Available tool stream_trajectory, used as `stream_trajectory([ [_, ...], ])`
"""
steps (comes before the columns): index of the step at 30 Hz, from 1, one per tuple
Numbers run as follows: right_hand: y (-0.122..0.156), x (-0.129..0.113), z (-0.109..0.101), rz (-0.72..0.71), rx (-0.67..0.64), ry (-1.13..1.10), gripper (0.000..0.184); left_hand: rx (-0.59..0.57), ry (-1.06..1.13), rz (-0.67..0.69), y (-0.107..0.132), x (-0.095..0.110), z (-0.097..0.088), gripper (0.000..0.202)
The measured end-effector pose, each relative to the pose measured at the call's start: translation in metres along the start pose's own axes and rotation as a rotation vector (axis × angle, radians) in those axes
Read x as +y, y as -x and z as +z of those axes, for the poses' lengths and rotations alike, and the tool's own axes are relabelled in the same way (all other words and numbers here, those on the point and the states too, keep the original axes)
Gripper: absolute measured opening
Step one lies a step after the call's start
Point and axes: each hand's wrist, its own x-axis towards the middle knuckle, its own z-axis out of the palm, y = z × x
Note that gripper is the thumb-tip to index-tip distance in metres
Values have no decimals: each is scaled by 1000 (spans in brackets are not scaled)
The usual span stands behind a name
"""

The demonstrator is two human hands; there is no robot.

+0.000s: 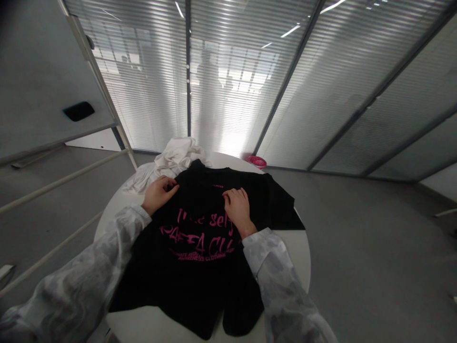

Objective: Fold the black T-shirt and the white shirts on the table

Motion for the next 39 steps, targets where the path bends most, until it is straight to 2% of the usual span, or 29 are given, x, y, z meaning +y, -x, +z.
stream_trajectory([
  [5, -1, -1, -2, 5, 34, -7, 22, 24, -34, -35, 2, 4, -1, 42],
  [15, -1, -3, -3, 11, 45, -7, 20, -18, -66, -49, 1, -5, 2, 32],
  [21, -1, -3, -3, 6, 29, -8, 21, -57, -105, -143, 1, -8, 4, 42],
  [27, -1, -3, -3, 9, 53, -12, 20, -73, -174, -162, 2, -10, 5, 40],
  [39, 0, -3, -7, 66, 180, 26, 21, -6, -153, -159, 0, -8, 2, 32],
])
